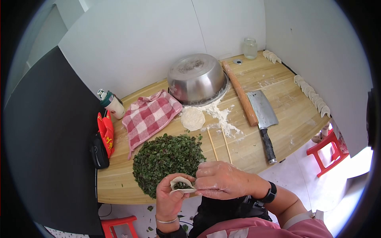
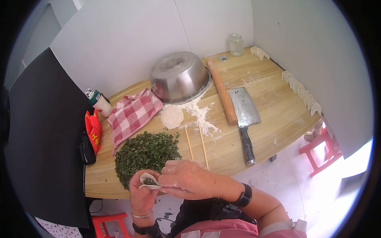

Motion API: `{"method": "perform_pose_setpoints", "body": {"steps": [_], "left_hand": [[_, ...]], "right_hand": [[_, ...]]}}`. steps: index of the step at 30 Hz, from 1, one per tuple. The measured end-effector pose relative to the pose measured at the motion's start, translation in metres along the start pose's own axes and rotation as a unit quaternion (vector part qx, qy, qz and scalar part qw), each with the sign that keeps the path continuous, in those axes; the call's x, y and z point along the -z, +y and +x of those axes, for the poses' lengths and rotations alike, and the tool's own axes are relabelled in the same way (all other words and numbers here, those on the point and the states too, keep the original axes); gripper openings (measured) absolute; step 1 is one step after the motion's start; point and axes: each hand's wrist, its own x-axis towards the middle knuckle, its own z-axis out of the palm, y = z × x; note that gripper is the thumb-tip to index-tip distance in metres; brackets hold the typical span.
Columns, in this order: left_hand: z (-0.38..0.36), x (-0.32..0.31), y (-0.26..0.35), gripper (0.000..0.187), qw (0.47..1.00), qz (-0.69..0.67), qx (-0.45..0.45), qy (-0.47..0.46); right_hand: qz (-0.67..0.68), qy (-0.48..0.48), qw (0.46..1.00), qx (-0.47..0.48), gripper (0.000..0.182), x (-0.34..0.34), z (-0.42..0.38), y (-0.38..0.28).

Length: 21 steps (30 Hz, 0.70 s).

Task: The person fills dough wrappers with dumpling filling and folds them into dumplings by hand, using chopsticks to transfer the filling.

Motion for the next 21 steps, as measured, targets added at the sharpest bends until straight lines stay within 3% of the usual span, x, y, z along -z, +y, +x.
{"method": "perform_pose_setpoints", "body": {"steps": [2,9,14,21], "left_hand": [[-0.001,0.0,0.002,0.033,0.998,0.058,-0.01,-0.013],[-0.008,0.003,0.003,0.022,0.998,0.055,-0.028,-0.023],[-0.01,0.004,0.007,0.018,0.996,0.089,-0.018,-0.017],[-0.002,0.003,0.02,0.019,0.996,0.085,-0.011,0.036]], "right_hand": [[-0.019,0.016,1.0,0.01,0.015,-0.002,0.0,-0.003],[-0.049,0.015,0.999,0.01,0.015,-0.002,-0.001,-0.009],[-0.019,-0.033,0.997,-0.07,0.02,0.003,0.002,-0.015],[-0.012,-0.007,1.0,0.026,0.018,-0.006,0.017,0.014]]}}
